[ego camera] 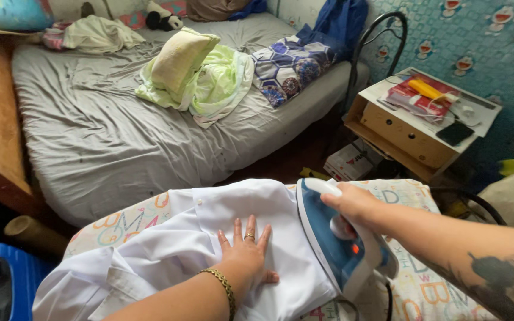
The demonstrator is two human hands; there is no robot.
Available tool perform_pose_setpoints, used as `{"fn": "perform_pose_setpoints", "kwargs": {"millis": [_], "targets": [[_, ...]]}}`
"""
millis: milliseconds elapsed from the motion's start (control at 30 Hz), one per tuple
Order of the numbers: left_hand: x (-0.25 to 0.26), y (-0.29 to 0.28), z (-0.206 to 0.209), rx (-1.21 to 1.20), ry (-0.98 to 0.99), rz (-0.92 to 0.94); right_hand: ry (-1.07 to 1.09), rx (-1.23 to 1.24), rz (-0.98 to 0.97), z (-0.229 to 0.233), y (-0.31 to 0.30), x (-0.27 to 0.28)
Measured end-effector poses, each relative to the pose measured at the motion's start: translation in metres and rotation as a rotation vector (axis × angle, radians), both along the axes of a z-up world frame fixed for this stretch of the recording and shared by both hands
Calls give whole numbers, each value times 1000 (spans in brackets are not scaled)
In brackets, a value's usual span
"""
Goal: The person irons a white shirt on an ironing board. They use a blue and white iron to smooth the fabric, repeatedly adjusting the shirt's position and folding it to iron different sections, including the sleeves and body.
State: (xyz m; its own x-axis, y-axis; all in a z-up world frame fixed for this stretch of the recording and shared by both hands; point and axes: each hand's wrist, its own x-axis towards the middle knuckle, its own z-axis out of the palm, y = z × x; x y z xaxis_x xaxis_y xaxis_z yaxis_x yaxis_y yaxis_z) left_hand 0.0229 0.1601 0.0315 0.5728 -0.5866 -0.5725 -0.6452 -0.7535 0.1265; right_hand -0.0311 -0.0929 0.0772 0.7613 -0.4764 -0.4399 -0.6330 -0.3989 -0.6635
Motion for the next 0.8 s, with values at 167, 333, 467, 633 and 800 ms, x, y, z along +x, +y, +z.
{"fn": "perform_pose_setpoints", "kwargs": {"millis": [167, 333, 467, 633, 800], "targets": [[3, -8, -9, 48, -28, -61, 113, -26, -38, 6, 19, -73], [5, -9, -25, 22, -66, -56, 119, -115, -98, 10, 35, -83], [5, -9, -30, -3, -55, -52, 18, -144, -92, 6, 29, -47], [8, -13, -31, 47, -45, -36, 90, -258, -77, 14, 22, 8], [4, -12, -25, 72, -48, -40, 32, -132, -20, 10, 11, 0]]}}
